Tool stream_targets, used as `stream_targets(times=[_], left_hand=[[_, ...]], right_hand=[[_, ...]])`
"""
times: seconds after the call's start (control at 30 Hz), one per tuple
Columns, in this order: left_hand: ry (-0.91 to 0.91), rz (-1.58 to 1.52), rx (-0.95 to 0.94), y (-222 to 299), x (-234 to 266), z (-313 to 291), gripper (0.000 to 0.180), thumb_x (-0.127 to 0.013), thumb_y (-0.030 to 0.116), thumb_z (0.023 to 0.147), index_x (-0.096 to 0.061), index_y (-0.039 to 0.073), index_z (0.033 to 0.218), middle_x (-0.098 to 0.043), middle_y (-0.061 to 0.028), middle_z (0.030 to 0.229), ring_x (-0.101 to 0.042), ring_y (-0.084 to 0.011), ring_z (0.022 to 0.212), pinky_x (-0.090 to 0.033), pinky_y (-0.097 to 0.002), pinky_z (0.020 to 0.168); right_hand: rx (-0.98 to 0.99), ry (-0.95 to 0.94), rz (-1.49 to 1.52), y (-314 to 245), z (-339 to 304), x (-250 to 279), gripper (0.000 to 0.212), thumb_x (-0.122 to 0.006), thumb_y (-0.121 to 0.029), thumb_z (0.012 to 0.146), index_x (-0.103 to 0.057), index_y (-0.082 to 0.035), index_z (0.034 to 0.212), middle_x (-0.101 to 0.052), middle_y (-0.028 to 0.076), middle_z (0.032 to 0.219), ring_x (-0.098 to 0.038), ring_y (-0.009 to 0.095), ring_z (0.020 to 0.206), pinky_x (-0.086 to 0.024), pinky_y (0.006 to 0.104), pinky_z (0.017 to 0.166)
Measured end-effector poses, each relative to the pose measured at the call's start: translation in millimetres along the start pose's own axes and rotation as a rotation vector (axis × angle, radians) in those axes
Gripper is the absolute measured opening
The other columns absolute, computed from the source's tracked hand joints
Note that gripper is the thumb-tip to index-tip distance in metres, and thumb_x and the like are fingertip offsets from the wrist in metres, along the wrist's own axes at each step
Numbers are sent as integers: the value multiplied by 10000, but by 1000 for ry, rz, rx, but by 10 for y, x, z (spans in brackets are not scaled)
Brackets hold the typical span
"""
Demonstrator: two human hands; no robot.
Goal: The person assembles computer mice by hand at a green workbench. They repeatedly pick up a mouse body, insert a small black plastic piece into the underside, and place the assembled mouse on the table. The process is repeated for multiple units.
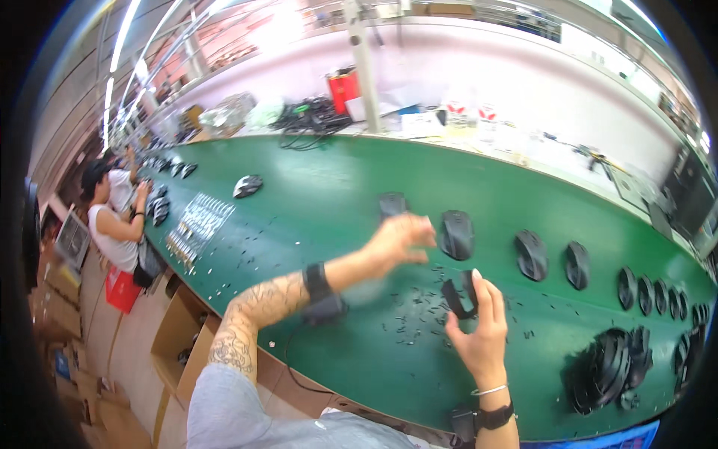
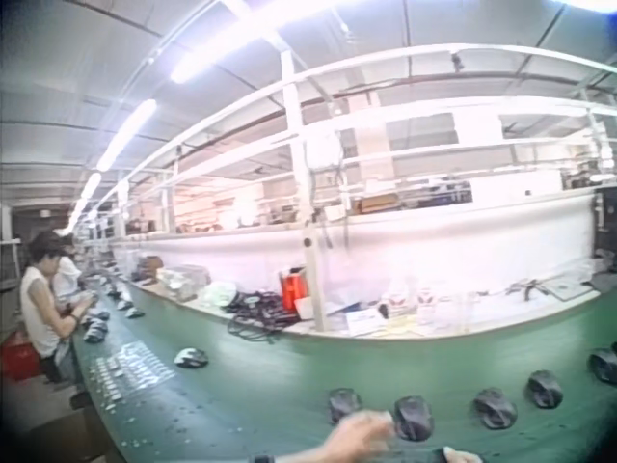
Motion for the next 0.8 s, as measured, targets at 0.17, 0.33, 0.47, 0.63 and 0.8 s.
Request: stream_targets(times=[0.17, 0.33, 0.47, 0.63, 0.8], left_hand=[[999, 1376, -854, 1663, 2729, -50, 363, -679, 204, 715, -545, -23, 965, -549, -190, 985, -505, -332, 982, -412, -409, 873], [1416, 1678, 17, 1640, 4495, -636, 631, -733, 392, 666, -510, -2, 1107, -500, -203, 1187, -481, -341, 1121, -435, -451, 920], [1414, 1541, 45, 1472, 5025, -945, 825, -664, 446, 681, -373, 28, 1331, -345, -163, 1409, -285, -348, 1321, -287, -502, 1047], [1170, 1384, 258, 1276, 5481, -818, 906, -635, 332, 650, -250, 52, 1422, -297, -132, 1448, -235, -336, 1355, -180, -578, 1075], [1026, 1577, 299, 1450, 5331, -785, 918, -801, 407, 532, -423, 29, 1278, -542, -191, 1146, -492, -352, 1116, -378, -456, 965]], right_hand=[[85, 36, -15, -65, -21, -4, 511, -679, 46, 647, -597, -65, 1139, -516, 148, 1199, -592, 283, 981, -530, 356, 795], [31, 51, -64, 161, -34, 18, 457, -678, 54, 637, -637, -47, 1080, -524, 173, 1213, -597, 302, 1014, -546, 366, 805], [63, 51, -90, 206, 1, -52, 454, -680, 47, 636, -640, -52, 1077, -521, 176, 1219, -594, 312, 1021, -543, 373, 818], [38, 8, -88, 269, -4, -157, 426, -697, 15, 628, -648, -52, 1046, -522, 194, 1225, -571, 352, 1047, -508, 393, 841], [46, 33, -173, 269, 10, -105, 433, -710, -2, 631, -650, -66, 1055, -524, 180, 1245, -577, 340, 1040, -467, 431, 910]])
Point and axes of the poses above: each hand's wrist, its own z-axis towards the middle knuckle, its own x-axis out of the back of the hand, y = z × x, the point moved 10 cm from there along z, towards the middle knuckle
